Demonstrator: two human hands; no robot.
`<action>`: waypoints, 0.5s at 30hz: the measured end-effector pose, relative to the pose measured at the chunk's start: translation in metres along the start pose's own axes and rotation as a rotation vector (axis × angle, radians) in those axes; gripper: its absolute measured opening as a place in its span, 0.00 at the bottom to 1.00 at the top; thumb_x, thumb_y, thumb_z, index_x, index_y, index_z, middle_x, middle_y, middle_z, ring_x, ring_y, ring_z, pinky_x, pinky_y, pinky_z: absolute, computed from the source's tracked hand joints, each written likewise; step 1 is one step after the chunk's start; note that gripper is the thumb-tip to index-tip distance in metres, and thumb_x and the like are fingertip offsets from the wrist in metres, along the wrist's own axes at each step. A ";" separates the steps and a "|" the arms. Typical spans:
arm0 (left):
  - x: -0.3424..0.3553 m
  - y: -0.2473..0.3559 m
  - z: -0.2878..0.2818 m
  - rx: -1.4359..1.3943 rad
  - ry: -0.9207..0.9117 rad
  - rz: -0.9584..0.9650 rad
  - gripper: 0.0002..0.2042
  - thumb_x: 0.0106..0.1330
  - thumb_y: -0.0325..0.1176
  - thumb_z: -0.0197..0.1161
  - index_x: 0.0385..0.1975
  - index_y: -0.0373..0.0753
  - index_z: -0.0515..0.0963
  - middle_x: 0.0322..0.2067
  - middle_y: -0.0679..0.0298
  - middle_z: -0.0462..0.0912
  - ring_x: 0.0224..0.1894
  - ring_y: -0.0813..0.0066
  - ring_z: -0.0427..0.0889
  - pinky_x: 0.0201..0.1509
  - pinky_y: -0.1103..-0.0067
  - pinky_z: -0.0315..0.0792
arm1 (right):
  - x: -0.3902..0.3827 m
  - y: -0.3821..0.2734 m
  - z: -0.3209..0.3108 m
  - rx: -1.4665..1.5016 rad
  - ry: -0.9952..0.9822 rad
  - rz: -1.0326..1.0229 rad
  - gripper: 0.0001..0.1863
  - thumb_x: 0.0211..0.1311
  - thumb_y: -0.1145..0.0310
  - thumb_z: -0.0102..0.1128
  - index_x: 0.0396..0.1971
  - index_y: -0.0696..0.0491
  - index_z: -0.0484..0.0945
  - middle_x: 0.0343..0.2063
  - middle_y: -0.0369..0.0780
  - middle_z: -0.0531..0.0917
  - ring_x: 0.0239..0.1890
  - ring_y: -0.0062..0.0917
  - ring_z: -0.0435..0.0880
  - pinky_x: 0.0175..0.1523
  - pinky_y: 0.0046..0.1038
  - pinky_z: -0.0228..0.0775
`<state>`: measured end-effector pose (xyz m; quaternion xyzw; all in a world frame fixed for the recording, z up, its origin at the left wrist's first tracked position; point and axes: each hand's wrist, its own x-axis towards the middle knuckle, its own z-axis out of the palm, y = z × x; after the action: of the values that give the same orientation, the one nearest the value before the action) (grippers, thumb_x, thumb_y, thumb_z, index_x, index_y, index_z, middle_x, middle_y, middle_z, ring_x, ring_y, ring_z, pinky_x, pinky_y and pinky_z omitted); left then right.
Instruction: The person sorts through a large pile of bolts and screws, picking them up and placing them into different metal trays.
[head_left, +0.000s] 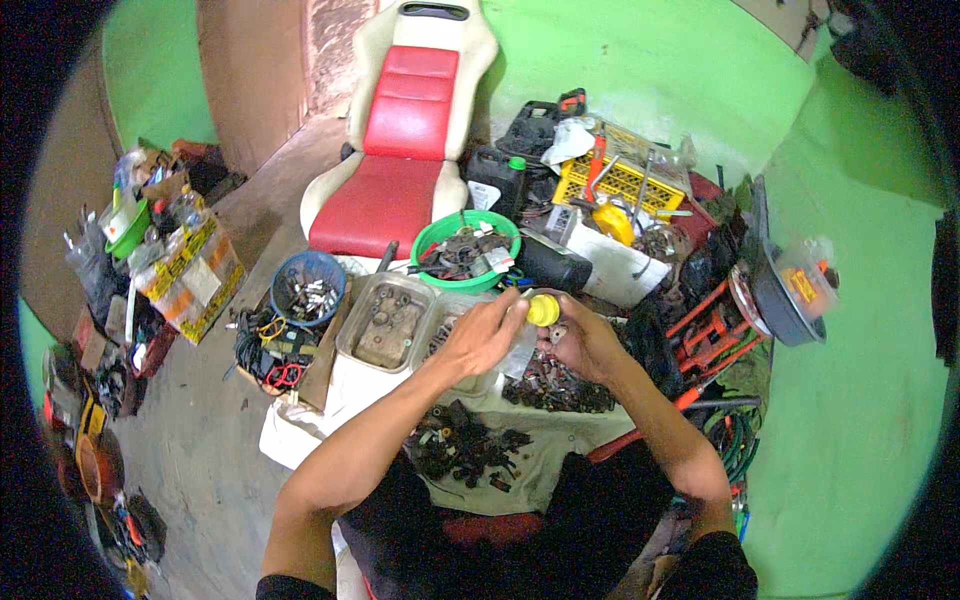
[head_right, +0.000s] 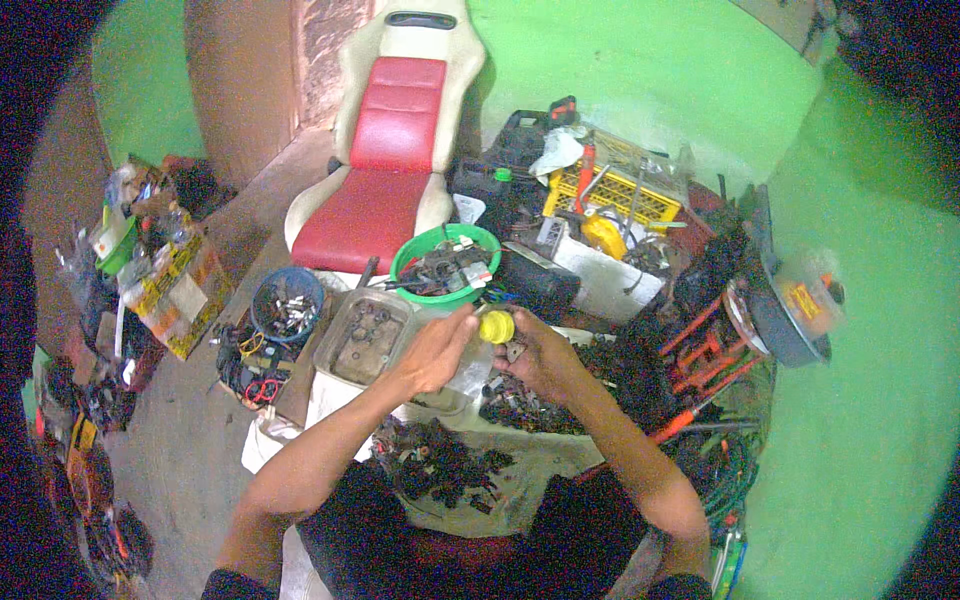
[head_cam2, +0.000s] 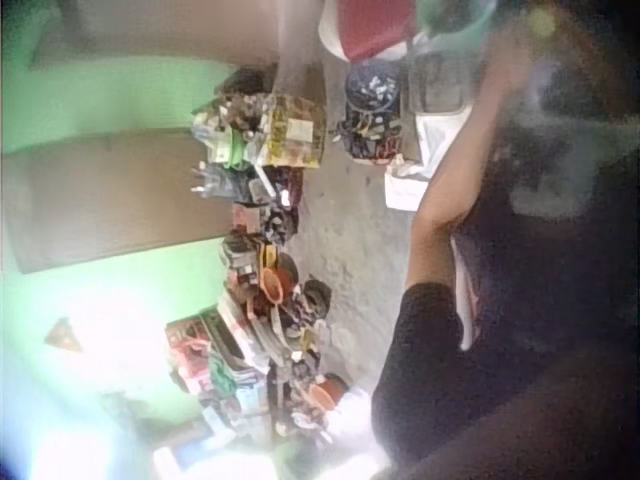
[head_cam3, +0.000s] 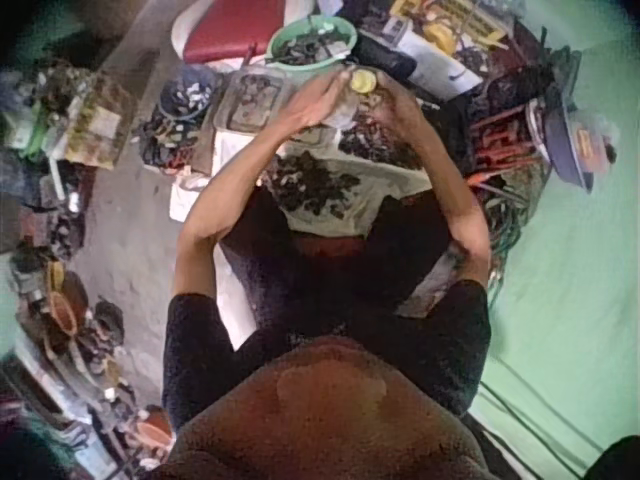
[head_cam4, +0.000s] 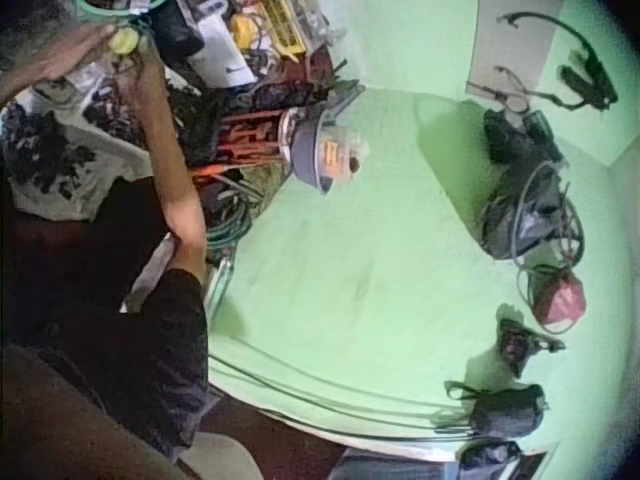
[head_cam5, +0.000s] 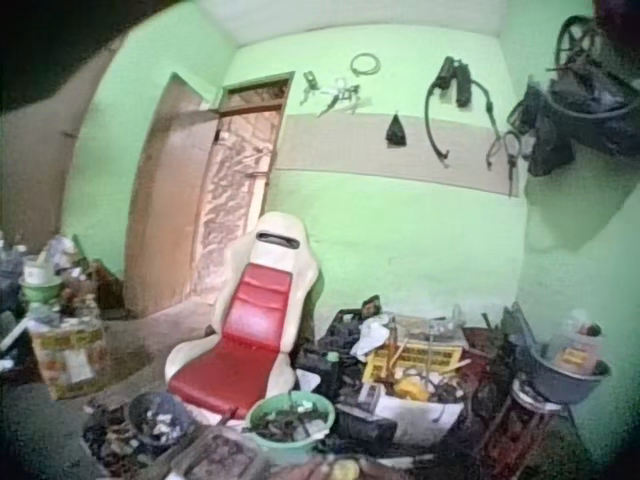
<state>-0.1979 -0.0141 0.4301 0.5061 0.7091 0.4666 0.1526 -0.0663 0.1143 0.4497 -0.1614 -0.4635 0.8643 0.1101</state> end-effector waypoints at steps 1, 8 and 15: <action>-0.002 0.008 0.001 0.005 -0.018 0.029 0.25 0.66 0.53 0.39 0.49 0.37 0.64 0.29 0.39 0.76 0.36 0.41 0.75 0.40 0.56 0.64 | -0.003 -0.001 -0.016 -0.014 -0.086 -0.042 0.20 0.63 0.57 0.51 0.52 0.50 0.66 0.44 0.39 0.74 0.40 0.23 0.75 0.44 0.29 0.69; -0.002 0.032 0.011 0.034 -0.101 0.117 0.28 0.62 0.50 0.53 0.50 0.28 0.65 0.36 0.38 0.76 0.41 0.41 0.75 0.44 0.62 0.69 | -0.042 -0.002 -0.026 -0.631 -0.120 -0.361 0.35 0.54 0.71 0.62 0.60 0.54 0.56 0.53 0.42 0.69 0.55 0.29 0.70 0.58 0.30 0.64; 0.007 0.028 0.035 -0.127 -0.051 0.049 0.25 0.65 0.47 0.51 0.48 0.26 0.67 0.34 0.42 0.77 0.36 0.56 0.77 0.42 0.69 0.69 | -0.056 0.001 -0.031 -0.387 0.017 -0.294 0.31 0.62 0.63 0.53 0.61 0.57 0.53 0.51 0.47 0.71 0.50 0.33 0.75 0.54 0.33 0.69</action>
<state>-0.1607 0.0117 0.4366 0.5244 0.6612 0.5014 0.1909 -0.0023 0.1185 0.4427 -0.1174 -0.6379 0.7327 0.2058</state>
